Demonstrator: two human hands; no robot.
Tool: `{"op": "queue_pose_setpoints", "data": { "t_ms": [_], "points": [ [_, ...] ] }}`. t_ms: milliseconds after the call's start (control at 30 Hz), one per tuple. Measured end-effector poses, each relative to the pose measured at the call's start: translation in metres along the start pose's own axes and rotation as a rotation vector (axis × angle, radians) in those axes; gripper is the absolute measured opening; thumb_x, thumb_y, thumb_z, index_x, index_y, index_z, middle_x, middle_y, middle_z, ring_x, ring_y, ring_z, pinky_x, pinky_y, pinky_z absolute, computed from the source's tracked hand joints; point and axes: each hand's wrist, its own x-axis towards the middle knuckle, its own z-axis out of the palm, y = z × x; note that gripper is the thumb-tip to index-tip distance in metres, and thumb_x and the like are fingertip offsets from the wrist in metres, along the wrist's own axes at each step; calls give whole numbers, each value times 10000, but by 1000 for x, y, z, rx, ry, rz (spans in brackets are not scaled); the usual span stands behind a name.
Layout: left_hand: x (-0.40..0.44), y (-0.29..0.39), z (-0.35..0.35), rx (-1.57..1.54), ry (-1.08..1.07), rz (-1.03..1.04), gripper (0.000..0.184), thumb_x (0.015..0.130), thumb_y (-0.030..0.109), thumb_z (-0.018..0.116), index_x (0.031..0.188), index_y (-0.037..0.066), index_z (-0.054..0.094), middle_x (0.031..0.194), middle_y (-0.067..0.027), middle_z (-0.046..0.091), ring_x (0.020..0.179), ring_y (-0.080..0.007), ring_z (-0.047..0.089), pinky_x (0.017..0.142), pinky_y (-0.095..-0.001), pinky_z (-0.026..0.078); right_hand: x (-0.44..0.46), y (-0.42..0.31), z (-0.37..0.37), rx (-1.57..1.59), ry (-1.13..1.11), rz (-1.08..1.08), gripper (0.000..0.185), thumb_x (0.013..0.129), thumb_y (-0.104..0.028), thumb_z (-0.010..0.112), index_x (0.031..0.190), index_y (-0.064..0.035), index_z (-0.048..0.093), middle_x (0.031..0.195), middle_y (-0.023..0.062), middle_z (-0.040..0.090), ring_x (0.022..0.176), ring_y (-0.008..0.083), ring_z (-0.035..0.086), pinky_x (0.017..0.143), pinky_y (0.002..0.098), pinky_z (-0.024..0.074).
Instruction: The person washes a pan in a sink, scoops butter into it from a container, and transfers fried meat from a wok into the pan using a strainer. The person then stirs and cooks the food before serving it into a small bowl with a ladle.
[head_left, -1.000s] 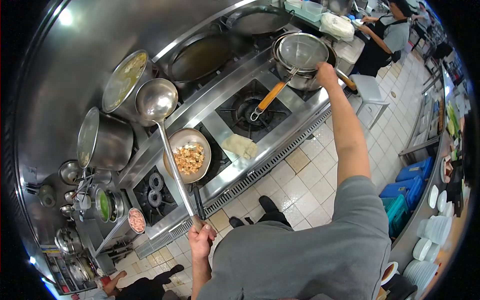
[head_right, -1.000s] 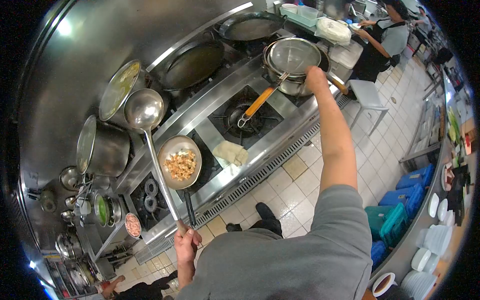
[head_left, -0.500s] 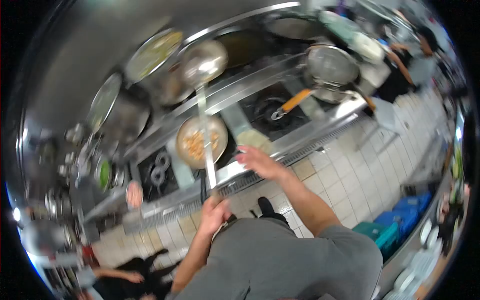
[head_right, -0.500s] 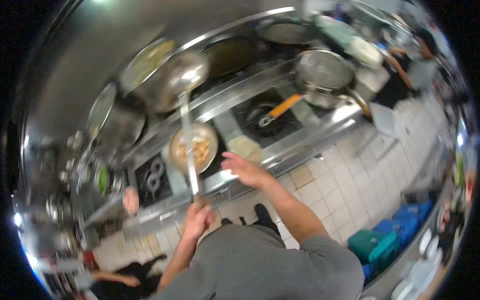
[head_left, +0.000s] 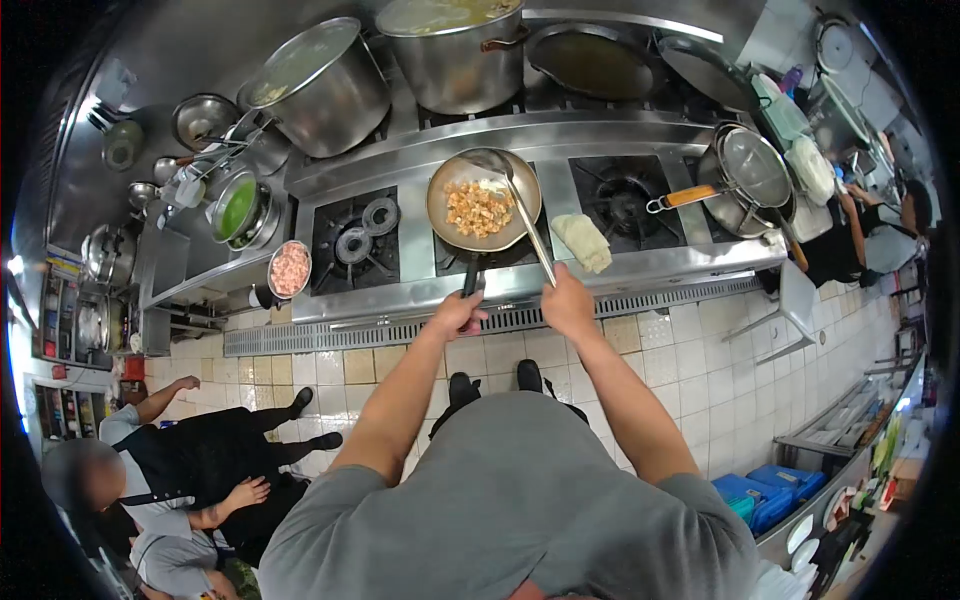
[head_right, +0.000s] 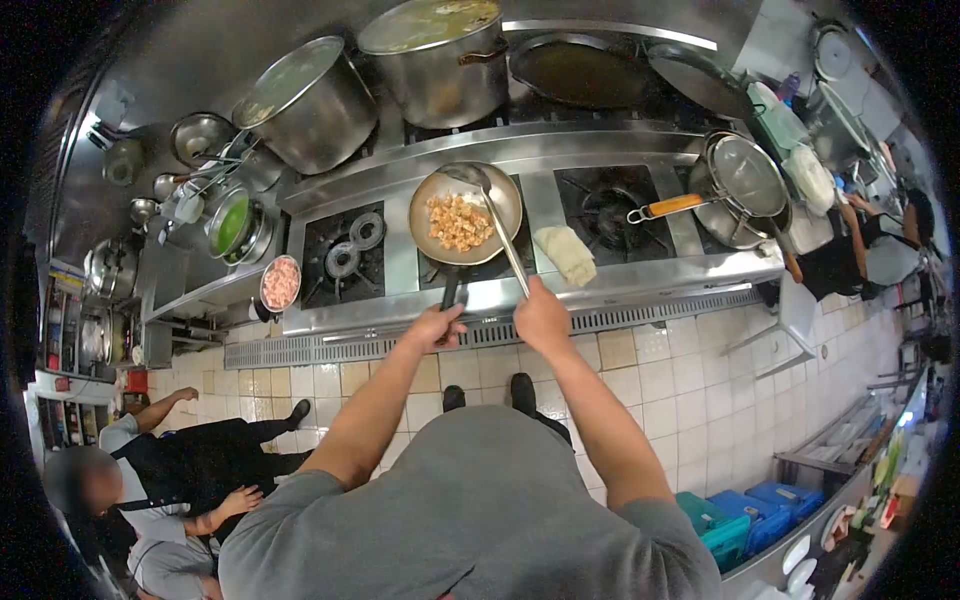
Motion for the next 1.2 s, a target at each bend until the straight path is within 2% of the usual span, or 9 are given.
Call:
{"op": "queue_pose_setpoints", "data": {
  "t_ms": [33,267,333,433,567,733,800,1033,1200],
  "points": [
    [3,0,17,-281,-165,-91,248,992,335,625,1083,118,544,735,-12,569,579,-140,525,525,-346,465,10,-4,13,-94,23,7,330,904,-166,604,1198,-23,555,1068,199,692,1020,384,671,854,489,523],
    [-12,0,29,-582,-396,-48,199,1010,299,589,995,131,483,670,1,482,489,-142,463,453,-343,444,15,31,39,-327,122,-80,349,894,-178,626,1206,-38,552,1118,228,675,1010,433,663,861,519,533],
    [-20,17,35,-596,-318,-41,202,1020,302,573,982,133,469,685,-1,485,494,-140,465,442,-340,424,2,44,41,49,74,-72,419,893,-197,643,1275,-51,550,1157,233,670,1058,437,640,901,510,515],
    [-51,29,46,-594,-276,-30,188,1031,290,555,988,136,456,686,1,482,496,-135,454,434,-335,396,-16,67,5,42,131,-117,429,904,-199,618,1312,-77,567,1177,226,667,1110,424,617,950,492,489],
    [-118,28,38,-545,-271,-79,171,1029,263,561,994,134,454,698,3,478,510,-134,443,444,-324,378,-62,32,-128,-244,-171,-155,387,883,-193,560,1245,-91,654,1172,220,672,1138,394,611,970,467,477],
    [-93,34,40,-502,-249,20,227,1037,284,540,948,95,451,681,-18,492,486,-145,466,420,-341,406,-22,52,-121,-400,-282,-270,322,874,-150,523,1148,-88,680,1087,199,702,1030,409,658,885,495,522],
    [-70,11,47,-545,-314,46,215,1039,289,540,966,108,448,680,-19,497,471,-146,465,407,-338,403,-12,43,-92,-483,-68,-87,308,905,-173,506,1155,-102,671,1034,209,710,975,421,674,850,504,535],
    [-63,-24,52,-490,-260,145,191,1036,290,544,1053,121,458,681,-23,506,455,-155,470,408,-329,411,-61,71,10,-28,63,-25,321,906,-173,566,1206,-78,630,1006,235,697,974,444,654,855,515,518],
    [-65,24,48,-612,-268,36,188,1028,268,558,1002,130,435,661,-10,490,478,-142,446,418,-320,394,-46,94,-51,39,-45,-248,402,843,-110,603,1243,-79,625,1037,241,689,1029,431,634,892,490,504]
  ]
}}
